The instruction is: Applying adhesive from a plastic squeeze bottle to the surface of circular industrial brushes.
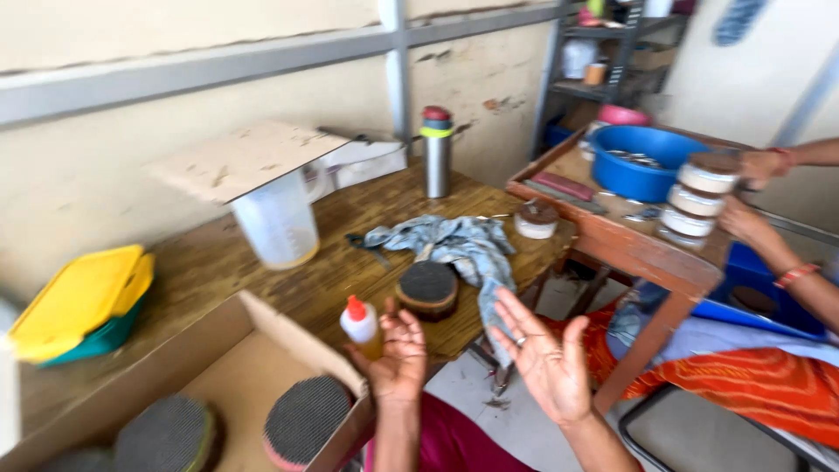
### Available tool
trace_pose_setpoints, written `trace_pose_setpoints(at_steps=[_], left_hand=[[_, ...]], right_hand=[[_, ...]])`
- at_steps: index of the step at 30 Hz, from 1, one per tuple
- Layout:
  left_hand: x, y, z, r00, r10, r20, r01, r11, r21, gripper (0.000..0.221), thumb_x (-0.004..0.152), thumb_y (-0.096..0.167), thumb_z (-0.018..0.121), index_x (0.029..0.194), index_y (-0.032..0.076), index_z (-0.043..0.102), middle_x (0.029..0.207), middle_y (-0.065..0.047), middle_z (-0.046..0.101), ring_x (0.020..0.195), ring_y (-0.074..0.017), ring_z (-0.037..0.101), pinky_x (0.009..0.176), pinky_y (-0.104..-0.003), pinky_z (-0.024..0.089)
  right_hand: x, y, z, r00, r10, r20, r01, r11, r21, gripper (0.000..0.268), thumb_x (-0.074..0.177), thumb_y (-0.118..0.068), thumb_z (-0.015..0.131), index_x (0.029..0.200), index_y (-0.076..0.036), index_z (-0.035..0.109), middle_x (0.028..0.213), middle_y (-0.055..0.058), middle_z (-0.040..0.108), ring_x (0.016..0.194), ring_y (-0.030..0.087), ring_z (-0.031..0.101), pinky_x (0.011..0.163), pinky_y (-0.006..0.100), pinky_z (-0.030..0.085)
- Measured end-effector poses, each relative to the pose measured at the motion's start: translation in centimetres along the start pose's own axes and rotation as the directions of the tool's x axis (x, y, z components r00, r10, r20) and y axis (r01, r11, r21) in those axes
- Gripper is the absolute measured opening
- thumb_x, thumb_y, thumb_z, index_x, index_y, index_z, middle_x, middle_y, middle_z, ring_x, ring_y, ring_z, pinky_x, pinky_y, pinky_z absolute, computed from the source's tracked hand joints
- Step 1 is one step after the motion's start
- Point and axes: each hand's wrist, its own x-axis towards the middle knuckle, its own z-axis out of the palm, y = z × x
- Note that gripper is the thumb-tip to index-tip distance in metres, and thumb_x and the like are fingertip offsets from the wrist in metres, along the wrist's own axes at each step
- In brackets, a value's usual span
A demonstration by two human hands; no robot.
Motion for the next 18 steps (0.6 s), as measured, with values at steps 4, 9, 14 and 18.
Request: trace_pose_setpoints(at_steps=[4,9,14,18], left_hand=[[-2.9,-2.4,0.8,0.997,-0.072,0.011,0.072,0.997,0.024,0.097,0.083,0.073,0.063,0.137,-0.008,0.055,0.081,-0.012,0.073,0.077,-0.0200,0.071,0.097,-0.041,0.056],[-10.8,-8.6,-0.8,0.952,0.028,0.305,-0.277,0.504,0.818,0.061,0.095,0.033,0.069,0.141,-0.004,0.054,0.111,-0.010,0.072,0.104,-0.0184,0.069,0.100,-0.034,0.054],[-11.4,-9.1,-3.9,0.973,-0.160,0.165,-0.080,0.437,0.896,0.050,0.100,0.018,0.063,0.145,0.004,0.047,0.103,-0.011,0.074,0.093,-0.0186,0.069,0.087,-0.030,0.057],[-14.8,-10.3,1.1,0.948,-0.301,-0.102,0.228,0.420,0.878,0.045,0.104,0.021,0.050,0.143,-0.001,0.048,0.092,-0.009,0.068,0.084,-0.0159,0.066,0.082,-0.027,0.057]], right_hand=[[-0.3,0.5,1.0,0.998,-0.039,-0.048,0.030,0.986,-0.165,0.109,0.092,-0.081,0.008,0.159,0.001,0.030,0.174,0.015,0.024,0.163,0.032,0.018,0.128,0.050,0.015],[-3.2,4.7,0.8,0.996,-0.006,-0.087,-0.017,0.965,-0.261,0.111,0.092,-0.083,0.007,0.160,0.002,0.027,0.177,0.010,0.012,0.163,0.029,0.011,0.126,0.047,0.010],[-7.4,12.2,-0.2,0.960,0.102,-0.262,-0.113,0.993,-0.026,0.112,0.087,-0.081,0.014,0.157,0.004,0.026,0.176,0.003,0.009,0.161,0.025,0.011,0.125,0.041,0.009],[-9.7,8.9,2.2,0.942,0.058,-0.331,-0.026,0.995,0.101,0.104,0.094,-0.077,0.020,0.161,0.003,0.022,0.174,0.015,0.016,0.160,0.030,0.015,0.127,0.040,0.011]])
